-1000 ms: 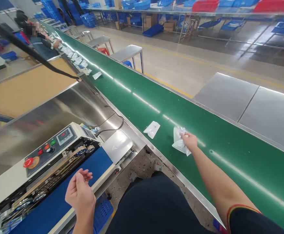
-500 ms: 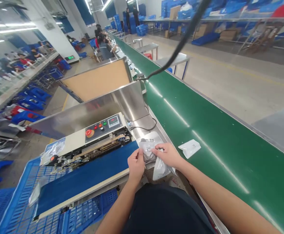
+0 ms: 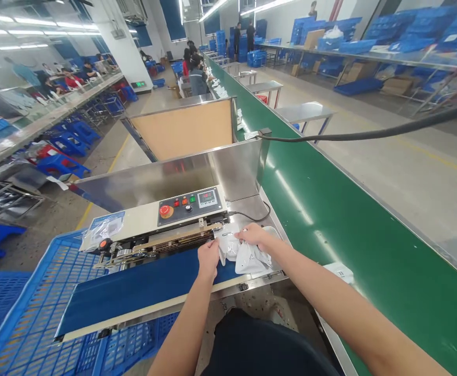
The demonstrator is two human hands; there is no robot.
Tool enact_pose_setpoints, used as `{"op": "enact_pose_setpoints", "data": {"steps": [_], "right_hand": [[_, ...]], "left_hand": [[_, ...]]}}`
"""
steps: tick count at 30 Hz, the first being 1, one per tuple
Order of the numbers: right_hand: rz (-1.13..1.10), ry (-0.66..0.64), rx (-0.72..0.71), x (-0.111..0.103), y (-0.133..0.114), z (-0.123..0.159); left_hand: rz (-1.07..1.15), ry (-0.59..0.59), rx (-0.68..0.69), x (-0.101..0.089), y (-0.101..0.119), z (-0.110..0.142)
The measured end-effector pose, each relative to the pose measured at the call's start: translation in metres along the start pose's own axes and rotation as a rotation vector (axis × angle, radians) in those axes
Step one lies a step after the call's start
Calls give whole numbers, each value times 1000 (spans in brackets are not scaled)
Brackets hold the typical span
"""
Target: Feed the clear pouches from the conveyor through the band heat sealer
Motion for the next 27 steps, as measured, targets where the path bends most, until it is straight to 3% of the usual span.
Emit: {"op": "enact_pose_setpoints", "data": {"steps": [3,5,7,9,11,13,16,19,21,24,27], "right_hand": [[18,-8,-40,9,-3,5],[49,61,-103,7,-2,13],[84,153,-191,4,-4,25],[88,199,-292,6,-10,38],[48,179,-369,11,-19,48],[-28,196,-400,7,-24,56],[-133,276,-385,-12,-16,60],[-95,128,-417,-11,-1,62],[-66,38,-454,-4,9,64],[-90,130,-424,-6,22,60],[-139,248,-221,-17,39,41]], "left_hand": [[-82,83,39,-39,12,7],[-171,202,216,-64,29,25],[-233,222,390,-70,41,51],[-200,33,379,-51,36,72],[-110,-250,240,-16,22,87],[-21,-394,146,11,14,95],[75,-378,104,22,15,90],[95,-404,87,22,17,85],[18,-412,145,24,20,83],[-108,-290,274,29,22,76],[-70,-118,93,37,3,54]]}}
Point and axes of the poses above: each hand's wrist, its own z-axis away from the middle knuckle, its own x-axis out of the palm, y = z × x, the point moved 7 cm from there along -z, towards the middle knuckle, and after that the axes turned 11 degrees about z, right-handed, at the moved point
